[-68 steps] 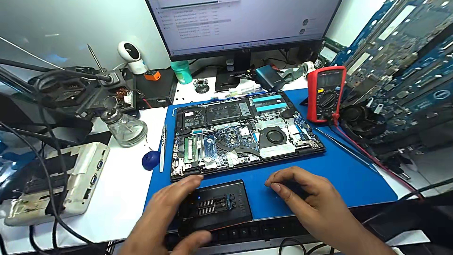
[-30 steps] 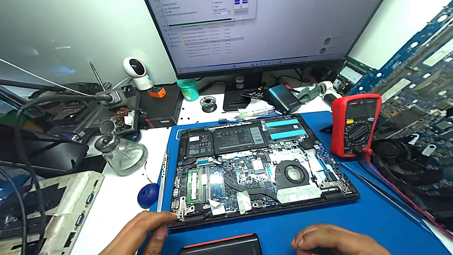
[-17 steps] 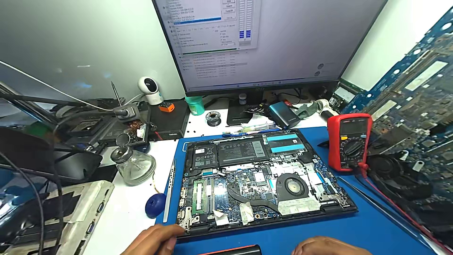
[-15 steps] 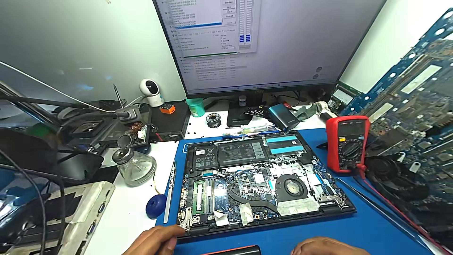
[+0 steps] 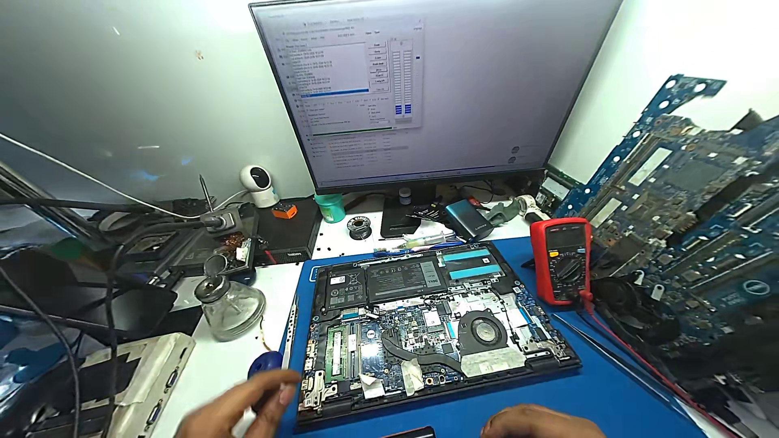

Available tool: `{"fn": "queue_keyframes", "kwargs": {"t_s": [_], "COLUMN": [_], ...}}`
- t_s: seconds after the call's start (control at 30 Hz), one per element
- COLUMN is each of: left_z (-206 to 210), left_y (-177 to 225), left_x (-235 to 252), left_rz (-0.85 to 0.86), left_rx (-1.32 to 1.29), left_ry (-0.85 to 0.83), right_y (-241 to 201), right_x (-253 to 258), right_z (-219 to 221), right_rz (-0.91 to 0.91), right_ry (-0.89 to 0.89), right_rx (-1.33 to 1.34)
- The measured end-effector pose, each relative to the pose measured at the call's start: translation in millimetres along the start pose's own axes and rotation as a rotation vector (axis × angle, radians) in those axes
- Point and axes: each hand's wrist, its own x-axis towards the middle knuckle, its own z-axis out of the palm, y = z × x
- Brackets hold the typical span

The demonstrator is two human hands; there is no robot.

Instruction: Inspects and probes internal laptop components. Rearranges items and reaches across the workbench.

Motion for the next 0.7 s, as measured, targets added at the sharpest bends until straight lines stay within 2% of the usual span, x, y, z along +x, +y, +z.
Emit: {"fn": "queue_keyframes", "kwargs": {"t_s": [0.1,0.17,0.3,0.4,0.53,0.7], "left_z": [-10.4,-11.4,7.3,29.1,42.8,48.6], "left_y": [-18.7,-24.1,-27.1,-39.3,-50.3,-55.0], "left_x": [49.1,91.6,174.6,218.7,245.6,255.8], "left_rz": [0.070,0.086,0.004,-0.044,-0.137,-0.201], "left_rx": [0.139,0.213,0.315,0.372,0.445,0.520], "left_ry": [0.074,0.097,0.009,-0.058,-0.159,-0.214], "right_y": [-3.7,1.2,9.1,9.3,8.2,10.7], "right_x": [4.0,5.5,5.3,3.5,3.4,3.9], "right_z": [-5.5,-5.8,-4.4,-4.7,-5.5,-3.6], "right_rz": [-0.025,-0.037,-0.068,-0.067,-0.061,-0.086], "right_ry": [-0.008,0.002,0.019,0.022,0.015,0.018], "right_rx": [-0.213,-0.249,-0.222,-0.214,-0.209,-0.207]}}
